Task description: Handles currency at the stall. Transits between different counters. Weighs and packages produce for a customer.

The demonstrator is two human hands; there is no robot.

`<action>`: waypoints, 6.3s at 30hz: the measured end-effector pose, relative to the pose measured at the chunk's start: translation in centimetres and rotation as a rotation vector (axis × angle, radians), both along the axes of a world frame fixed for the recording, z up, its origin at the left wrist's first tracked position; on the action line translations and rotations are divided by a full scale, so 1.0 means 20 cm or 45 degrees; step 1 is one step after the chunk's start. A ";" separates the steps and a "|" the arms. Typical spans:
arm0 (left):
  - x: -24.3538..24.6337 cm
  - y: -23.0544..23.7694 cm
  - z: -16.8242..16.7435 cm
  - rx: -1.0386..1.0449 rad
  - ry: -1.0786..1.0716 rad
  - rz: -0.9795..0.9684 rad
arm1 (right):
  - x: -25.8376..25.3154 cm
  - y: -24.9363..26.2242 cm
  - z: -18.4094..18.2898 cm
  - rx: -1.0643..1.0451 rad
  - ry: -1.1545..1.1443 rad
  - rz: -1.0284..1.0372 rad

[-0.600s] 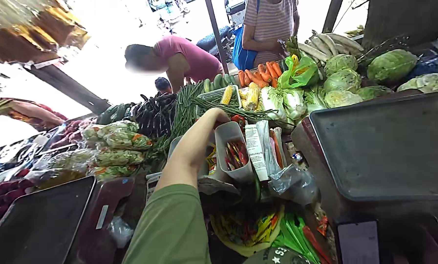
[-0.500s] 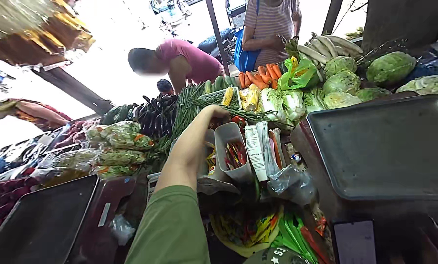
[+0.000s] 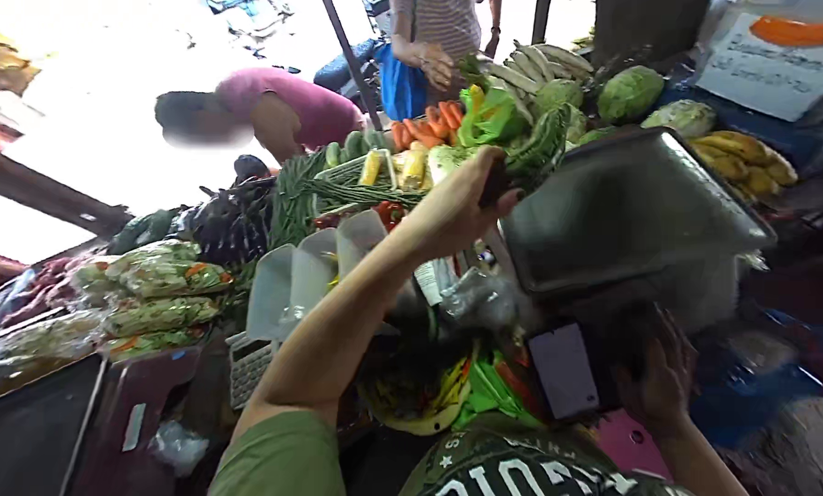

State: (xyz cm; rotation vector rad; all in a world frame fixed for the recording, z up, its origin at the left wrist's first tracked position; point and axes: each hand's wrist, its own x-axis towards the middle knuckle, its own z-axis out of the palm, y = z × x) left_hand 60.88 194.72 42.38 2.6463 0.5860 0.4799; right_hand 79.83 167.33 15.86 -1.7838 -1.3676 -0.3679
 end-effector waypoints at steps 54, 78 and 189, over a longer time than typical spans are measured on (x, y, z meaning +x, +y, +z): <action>-0.41 -0.82 -0.82 0.015 -0.559 0.246 | 0.23 -0.09 0.43 -0.378 0.121 0.021; -0.21 -1.13 -1.24 -0.501 -0.427 0.339 | -0.13 -0.34 0.06 -0.229 0.052 0.596; -1.24 -1.60 -1.23 -2.164 -1.018 0.568 | -1.23 -0.57 0.22 -0.261 0.453 1.233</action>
